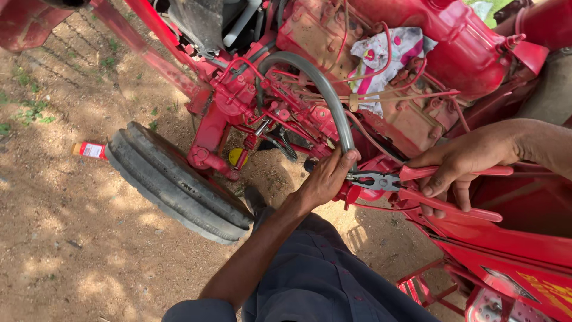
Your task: The person works on a tractor engine, using pliers to manipulate a hose and then cleaning various engine components with a cloth.
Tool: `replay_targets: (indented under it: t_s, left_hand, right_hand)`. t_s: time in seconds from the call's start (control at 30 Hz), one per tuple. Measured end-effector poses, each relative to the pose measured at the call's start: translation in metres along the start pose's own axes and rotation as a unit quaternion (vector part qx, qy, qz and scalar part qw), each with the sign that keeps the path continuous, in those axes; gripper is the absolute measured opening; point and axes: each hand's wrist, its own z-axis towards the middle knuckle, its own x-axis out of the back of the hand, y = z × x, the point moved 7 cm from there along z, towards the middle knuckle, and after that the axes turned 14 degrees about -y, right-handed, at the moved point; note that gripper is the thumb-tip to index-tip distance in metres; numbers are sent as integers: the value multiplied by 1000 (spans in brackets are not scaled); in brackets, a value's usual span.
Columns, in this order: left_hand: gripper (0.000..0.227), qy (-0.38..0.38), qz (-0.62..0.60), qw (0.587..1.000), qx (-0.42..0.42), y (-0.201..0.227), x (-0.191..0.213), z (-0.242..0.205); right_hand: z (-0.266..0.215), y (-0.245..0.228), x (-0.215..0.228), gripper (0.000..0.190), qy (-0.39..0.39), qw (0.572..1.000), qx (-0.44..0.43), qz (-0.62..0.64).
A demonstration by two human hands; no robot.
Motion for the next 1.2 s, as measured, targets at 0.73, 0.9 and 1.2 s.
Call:
replay_targets:
  t_s: [0.73, 0.9, 1.2]
  left_hand:
    - [74, -3, 159, 981, 108, 13, 49, -18]
    - [74, -46, 194, 976, 89, 17, 63, -27]
    - [74, -94, 242, 965, 45, 24, 81, -35]
  right_hand:
    - [51, -13, -28, 41, -116, 964, 153, 181]
    - [69, -32, -63, 29, -234, 913, 270, 197]
    - [101, -44, -97, 39, -217, 865, 348, 288]
